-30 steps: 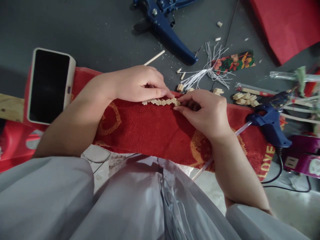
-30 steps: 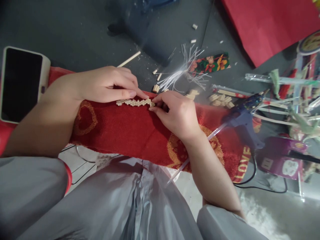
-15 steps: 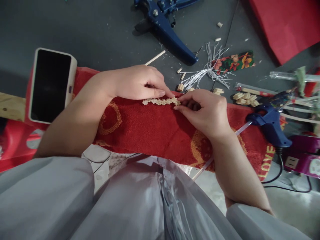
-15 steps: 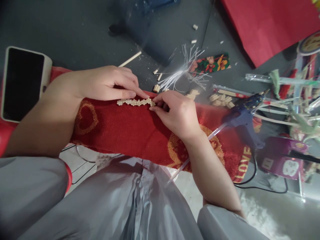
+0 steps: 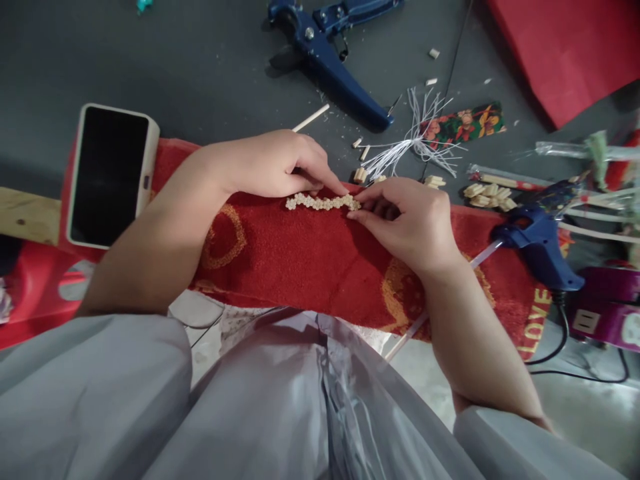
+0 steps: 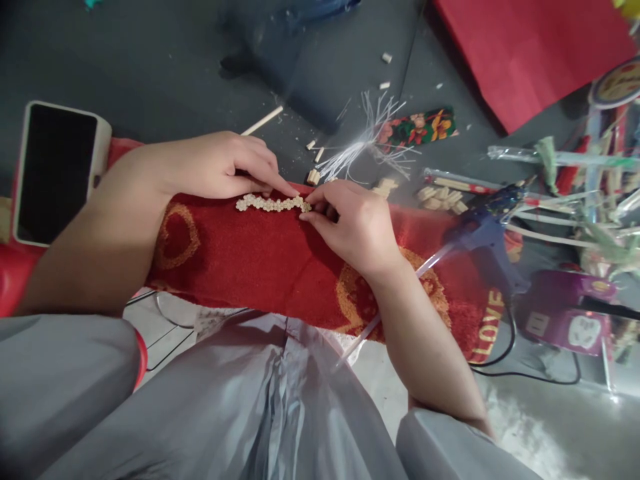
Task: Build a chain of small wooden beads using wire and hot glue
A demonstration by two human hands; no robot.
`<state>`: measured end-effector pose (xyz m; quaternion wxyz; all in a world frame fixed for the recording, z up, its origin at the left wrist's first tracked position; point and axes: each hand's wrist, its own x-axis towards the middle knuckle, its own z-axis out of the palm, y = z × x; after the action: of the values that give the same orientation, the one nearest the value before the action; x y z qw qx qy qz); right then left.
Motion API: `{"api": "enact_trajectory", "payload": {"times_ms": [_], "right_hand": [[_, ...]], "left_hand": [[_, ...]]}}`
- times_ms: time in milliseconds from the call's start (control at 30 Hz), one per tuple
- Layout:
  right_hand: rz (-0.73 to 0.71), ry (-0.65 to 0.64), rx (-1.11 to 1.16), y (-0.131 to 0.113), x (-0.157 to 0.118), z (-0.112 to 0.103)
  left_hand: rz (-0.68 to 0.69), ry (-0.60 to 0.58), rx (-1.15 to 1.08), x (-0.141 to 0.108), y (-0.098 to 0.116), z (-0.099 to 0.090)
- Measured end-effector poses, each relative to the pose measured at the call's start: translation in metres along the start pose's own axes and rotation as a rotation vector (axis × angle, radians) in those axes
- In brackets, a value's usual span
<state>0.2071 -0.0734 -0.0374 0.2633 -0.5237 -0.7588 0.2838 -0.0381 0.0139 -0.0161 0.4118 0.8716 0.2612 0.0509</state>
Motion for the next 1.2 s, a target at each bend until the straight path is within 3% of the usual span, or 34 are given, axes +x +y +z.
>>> {"api": "enact_trajectory", "payload": {"times_ms": [200,1200], "right_hand": [[0.004,-0.002,-0.007,-0.0005,0.0005,0.0],[-0.062,0.052,0.007,0.0061,0.0023,0.0071]], "left_hand": [[0.005,0.052,-0.013,0.0023,-0.0045,0.0031],[0.0,0.026,0.075,0.0054,-0.0054,0.0015]]}}
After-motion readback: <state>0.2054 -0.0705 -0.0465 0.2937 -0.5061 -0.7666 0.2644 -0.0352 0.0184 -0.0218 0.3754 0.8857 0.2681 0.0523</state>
